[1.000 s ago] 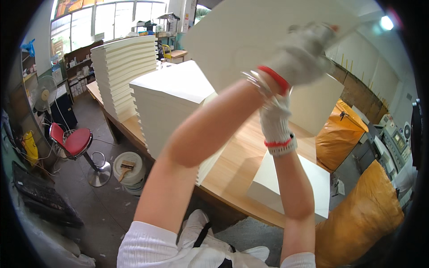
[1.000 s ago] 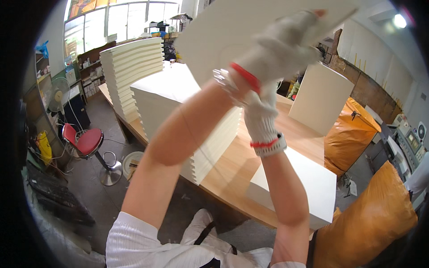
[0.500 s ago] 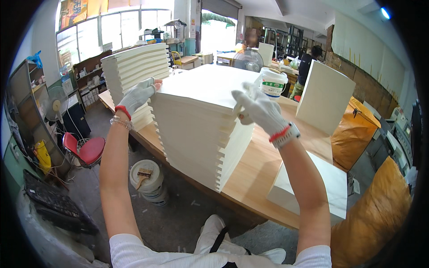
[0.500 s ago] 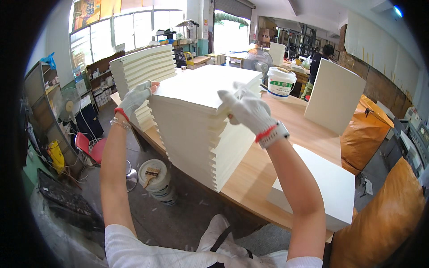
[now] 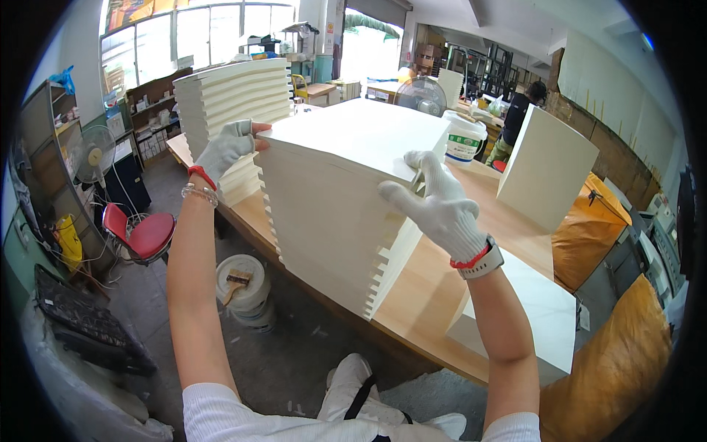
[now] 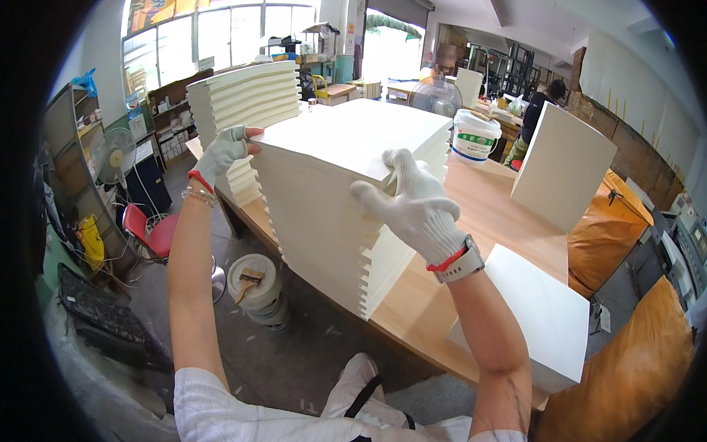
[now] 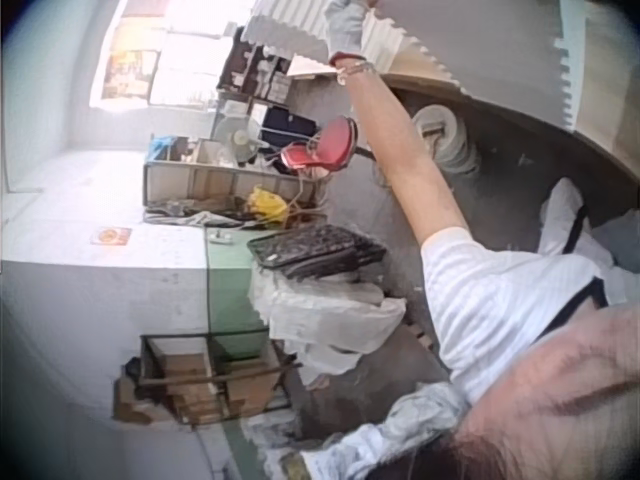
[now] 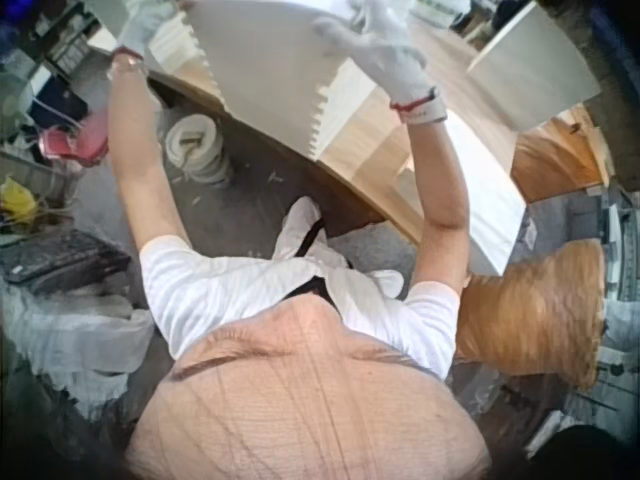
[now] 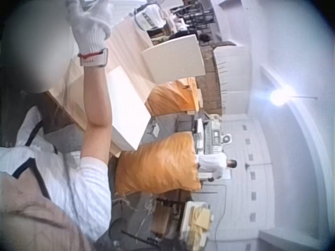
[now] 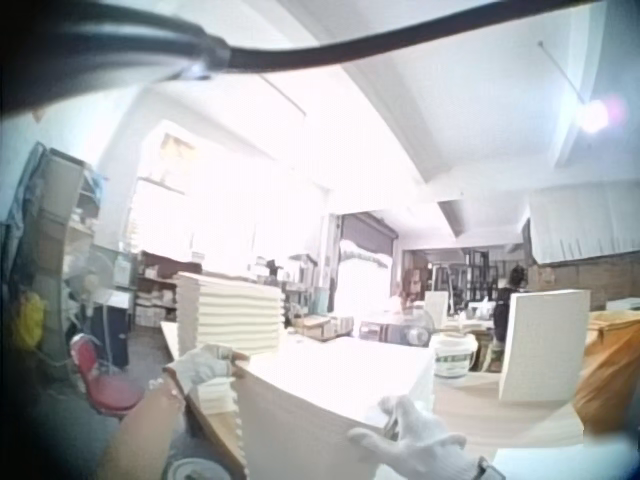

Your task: The person picks up and aligns stacks of white paper sheets with serrated edges, moving them from one pile to another on a wooden table.

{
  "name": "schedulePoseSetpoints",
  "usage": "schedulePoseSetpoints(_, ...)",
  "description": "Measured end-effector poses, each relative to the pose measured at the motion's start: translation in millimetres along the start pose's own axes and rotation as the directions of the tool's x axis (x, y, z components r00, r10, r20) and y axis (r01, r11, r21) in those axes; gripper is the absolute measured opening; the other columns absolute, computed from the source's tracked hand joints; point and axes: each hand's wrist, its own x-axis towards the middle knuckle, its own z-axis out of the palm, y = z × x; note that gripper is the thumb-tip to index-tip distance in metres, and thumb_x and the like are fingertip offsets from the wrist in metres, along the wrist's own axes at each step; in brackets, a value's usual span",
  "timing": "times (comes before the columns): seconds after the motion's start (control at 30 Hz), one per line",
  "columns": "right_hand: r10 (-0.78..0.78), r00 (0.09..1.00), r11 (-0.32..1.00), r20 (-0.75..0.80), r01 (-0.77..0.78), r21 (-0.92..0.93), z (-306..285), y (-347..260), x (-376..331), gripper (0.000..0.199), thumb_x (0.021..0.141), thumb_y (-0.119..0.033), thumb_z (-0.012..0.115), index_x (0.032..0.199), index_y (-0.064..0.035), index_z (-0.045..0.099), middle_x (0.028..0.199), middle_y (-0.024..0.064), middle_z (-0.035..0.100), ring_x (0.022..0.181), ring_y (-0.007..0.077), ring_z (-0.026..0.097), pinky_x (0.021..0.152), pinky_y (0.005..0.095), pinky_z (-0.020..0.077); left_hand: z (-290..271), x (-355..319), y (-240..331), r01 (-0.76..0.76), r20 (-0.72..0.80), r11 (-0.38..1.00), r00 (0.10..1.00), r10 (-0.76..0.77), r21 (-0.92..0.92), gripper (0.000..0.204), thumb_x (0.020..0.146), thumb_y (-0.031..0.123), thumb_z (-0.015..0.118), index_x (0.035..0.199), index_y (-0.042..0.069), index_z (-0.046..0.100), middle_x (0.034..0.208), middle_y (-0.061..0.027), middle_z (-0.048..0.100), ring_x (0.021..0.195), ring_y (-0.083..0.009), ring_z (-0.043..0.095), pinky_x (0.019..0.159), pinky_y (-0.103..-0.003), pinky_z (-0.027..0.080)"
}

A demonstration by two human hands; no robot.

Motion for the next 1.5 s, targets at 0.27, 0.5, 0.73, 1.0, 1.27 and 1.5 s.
schedulePoseSetpoints(0.27,0.034,0.999,0.997,-0.005,-0.033,0.072,1.1,-2.0,1.2,0.076,0.086,-0.053,0.074,0.13,0.0048,0.052,0.105,0.0257,0.064,0.095,0.0334,0.066,0.085,0.0432,0.0529,-6.9,3.7,-14.6,0.007,0.019,0.999,1.0,-0.006,-0.051,0.042,0.088,0.008,0.071,0.129,0.005,0.069,0.109,-0.002,0.07,0.097,-0.0109,0.065,0.09,-0.026,0.054)
schedulePoseSetpoints(0.5,0.001,0.999,1.0,-0.039,-0.002,-0.021,7.6,-0.3,-1.1,0.071,0.086,-0.051,0.074,0.128,0.0022,0.053,0.106,0.0267,0.062,0.094,0.0355,0.065,0.082,0.0451,0.0521,-11.0,4.5,-5.0,0.128,0.057,0.989,0.991,-0.125,-0.068,0.045,0.084,0.004,0.067,0.129,0.004,0.068,0.107,-0.0022,0.069,0.095,-0.0125,0.068,0.083,-0.026,0.056)
schedulePoseSetpoints(0.73,-0.138,0.984,0.936,-0.11,0.166,0.31,1.9,34.8,-40.2,0.069,0.096,-0.044,0.067,0.142,0.0024,0.046,0.12,0.0289,0.063,0.098,0.0359,0.067,0.088,0.0421,0.0549,16.0,-3.1,-8.3,0.012,-0.263,0.974,0.962,-0.073,-0.228,0.049,0.094,0.011,0.068,0.14,0.002,0.057,0.125,-0.0037,0.062,0.105,-0.0112,0.062,0.087,-0.024,0.052)
schedulePoseSetpoints(1.0,0.249,0.966,0.956,-0.066,-0.256,-0.143,-88.1,176.5,-259.2,0.023,0.092,-0.016,0.065,0.109,-0.0011,0.071,0.11,0.0179,0.071,0.106,0.0372,0.065,0.097,0.0439,0.0511,144.8,-81.6,38.7,-0.474,-0.76,0.876,0.535,0.368,0.09,0.032,0.099,0.007,0.061,0.13,0.004,0.056,0.13,-0.0149,0.064,0.119,-0.0247,0.061,0.108,-0.036,0.044)
schedulePoseSetpoints(1.27,0.372,0.406,0.644,-0.835,-0.761,-0.082,-159.0,213.6,-430.2,0.03,0.097,-0.022,0.065,0.117,0.0004,0.065,0.107,0.0176,0.067,0.099,0.0336,0.064,0.092,0.0446,0.0499,408.8,-108.5,162.9,-0.83,0.291,0.357,0.247,0.924,-0.429,0.029,0.075,0.003,0.073,0.102,0.009,0.064,0.105,-0.009,0.072,0.094,-0.0307,0.072,0.083,-0.041,0.058)
schedulePoseSetpoints(1.5,0.346,0.696,0.644,-0.629,-0.664,-0.38,-196.7,189.1,-424.8,0.035,0.096,-0.031,0.068,0.079,-0.003,0.057,0.071,0.0172,0.051,0.068,0.0355,0.058,0.06,0.046,0.0421,586.4,-117.3,209.4,-0.706,0.881,0.649,0.075,0.467,-0.284,0.017,0.079,0.009,0.064,0.096,0.008,0.064,0.11,-0.0068,0.066,0.107,-0.0284,0.064,0.084,-0.043,0.055)
